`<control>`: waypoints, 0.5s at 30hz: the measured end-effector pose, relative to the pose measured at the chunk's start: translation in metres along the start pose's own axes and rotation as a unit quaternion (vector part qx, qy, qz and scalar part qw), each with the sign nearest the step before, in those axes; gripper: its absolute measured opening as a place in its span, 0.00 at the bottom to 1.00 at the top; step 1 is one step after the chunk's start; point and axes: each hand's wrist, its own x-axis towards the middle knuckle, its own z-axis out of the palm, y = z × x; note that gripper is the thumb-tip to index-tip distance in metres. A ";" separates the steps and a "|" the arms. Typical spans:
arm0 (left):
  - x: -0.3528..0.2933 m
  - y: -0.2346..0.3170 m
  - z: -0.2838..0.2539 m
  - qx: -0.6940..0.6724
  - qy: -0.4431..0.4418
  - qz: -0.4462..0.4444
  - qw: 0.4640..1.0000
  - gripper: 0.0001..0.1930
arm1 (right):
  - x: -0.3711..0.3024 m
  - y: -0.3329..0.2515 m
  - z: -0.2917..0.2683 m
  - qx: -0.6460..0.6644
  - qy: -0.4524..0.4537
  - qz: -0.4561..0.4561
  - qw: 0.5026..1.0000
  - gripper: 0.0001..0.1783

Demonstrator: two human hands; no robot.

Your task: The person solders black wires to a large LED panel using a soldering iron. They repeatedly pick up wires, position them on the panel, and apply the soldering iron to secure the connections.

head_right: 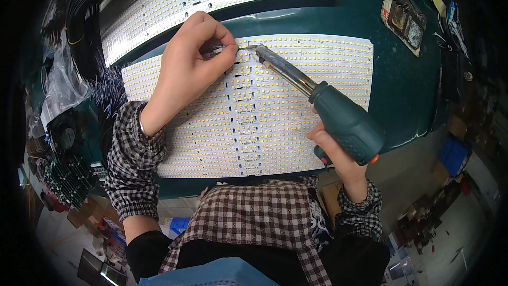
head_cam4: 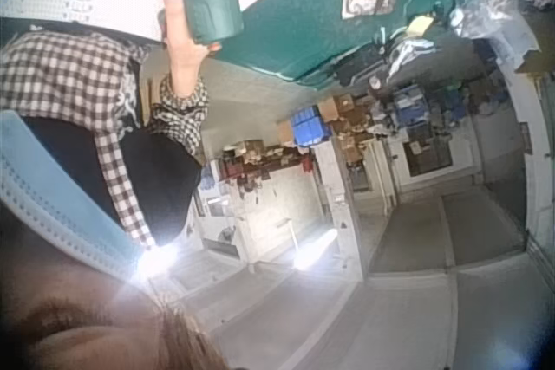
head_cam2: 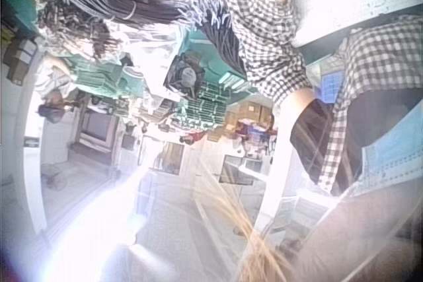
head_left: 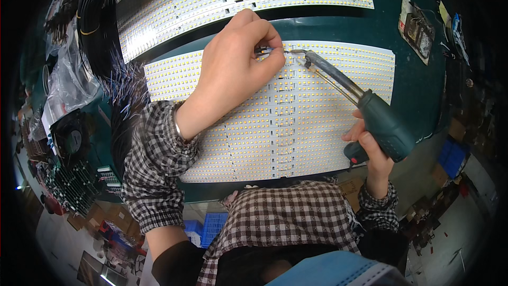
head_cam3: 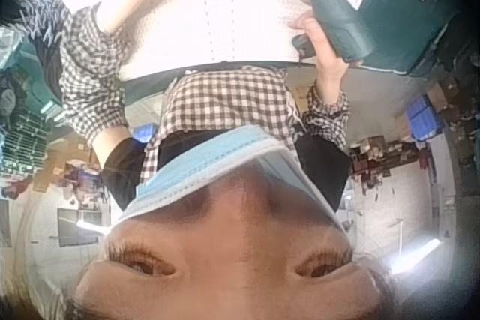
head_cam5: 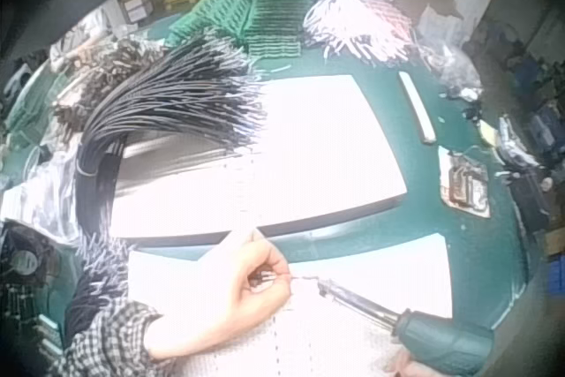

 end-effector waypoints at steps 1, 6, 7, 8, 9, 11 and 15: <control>0.000 0.000 0.000 -0.001 0.000 0.000 1.000 0.04 | 0.000 0.000 0.000 0.003 0.005 -0.003 1.000 0.26; 0.000 0.000 0.001 -0.004 0.001 -0.003 1.000 0.04 | -0.002 -0.002 0.003 0.028 0.030 -0.008 0.999 0.26; 0.000 -0.001 0.001 -0.003 0.001 -0.001 1.000 0.04 | -0.002 -0.001 0.001 0.046 0.024 -0.013 0.999 0.24; 0.000 -0.001 0.001 -0.003 0.002 0.001 1.000 0.04 | -0.002 0.001 -0.001 0.064 0.017 -0.017 0.998 0.22; 0.000 0.000 0.001 -0.003 0.001 0.000 1.000 0.04 | -0.003 0.002 -0.002 0.081 0.010 -0.022 0.996 0.21; 0.000 0.001 0.000 -0.002 -0.001 -0.003 1.000 0.04 | -0.001 -0.001 -0.001 0.040 0.015 -0.016 0.999 0.25; 0.001 0.000 -0.006 -0.006 -0.027 0.013 1.000 0.04 | 0.000 0.000 -0.005 0.030 0.006 -0.025 0.999 0.28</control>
